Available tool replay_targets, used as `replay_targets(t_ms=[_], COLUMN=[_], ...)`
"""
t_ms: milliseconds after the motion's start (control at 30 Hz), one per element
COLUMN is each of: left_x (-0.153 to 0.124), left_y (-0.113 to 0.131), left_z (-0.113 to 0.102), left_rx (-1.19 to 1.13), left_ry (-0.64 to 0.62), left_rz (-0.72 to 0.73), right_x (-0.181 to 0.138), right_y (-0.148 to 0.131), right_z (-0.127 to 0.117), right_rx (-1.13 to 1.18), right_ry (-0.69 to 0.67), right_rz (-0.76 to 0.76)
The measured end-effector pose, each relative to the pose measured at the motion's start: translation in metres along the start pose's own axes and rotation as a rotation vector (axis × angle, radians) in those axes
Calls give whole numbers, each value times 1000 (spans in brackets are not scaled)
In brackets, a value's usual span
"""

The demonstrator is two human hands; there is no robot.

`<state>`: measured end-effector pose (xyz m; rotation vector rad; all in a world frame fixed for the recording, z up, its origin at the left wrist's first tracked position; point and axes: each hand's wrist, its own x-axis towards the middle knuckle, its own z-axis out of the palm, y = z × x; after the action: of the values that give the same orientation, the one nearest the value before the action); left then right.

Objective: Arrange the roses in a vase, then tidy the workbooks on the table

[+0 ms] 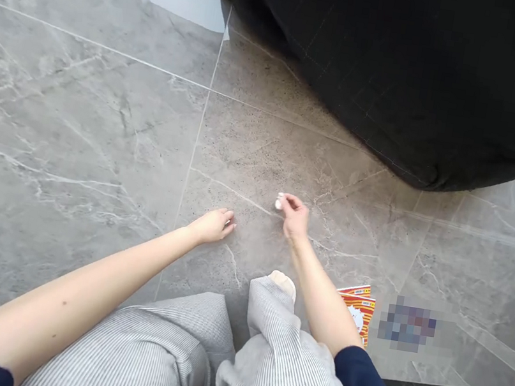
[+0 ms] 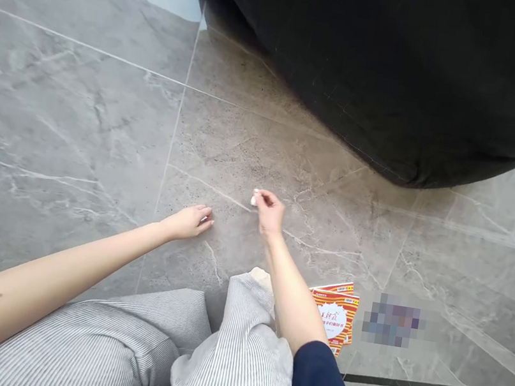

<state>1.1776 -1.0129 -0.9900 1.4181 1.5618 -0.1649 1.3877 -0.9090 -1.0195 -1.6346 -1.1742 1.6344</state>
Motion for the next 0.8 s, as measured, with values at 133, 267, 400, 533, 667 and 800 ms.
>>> replay_targets(t_ms=[133, 267, 400, 533, 667, 800], left_x=[-15, -20, -18, -18, -16, -14], left_y=[-19, -28, -28, -31, -36, -38], left_z=[4, 6, 6, 7, 8, 8], left_rx=[-45, -38, -13, 39, 105, 152], left_ry=[8, 3, -7, -24, -44, -54], left_rz=[9, 29, 41, 50, 67, 81], right_x=[-2, -8, -12, -16, -19, -14], right_y=[-13, -22, -25, -29, -33, -33], right_z=[-40, -52, -41, -37, -44, -65], right_rx=[552, 649, 693, 803, 874, 870], right_ry=[17, -28, -47, -98, -100, -28], right_rz=[322, 407, 400, 367, 292, 206])
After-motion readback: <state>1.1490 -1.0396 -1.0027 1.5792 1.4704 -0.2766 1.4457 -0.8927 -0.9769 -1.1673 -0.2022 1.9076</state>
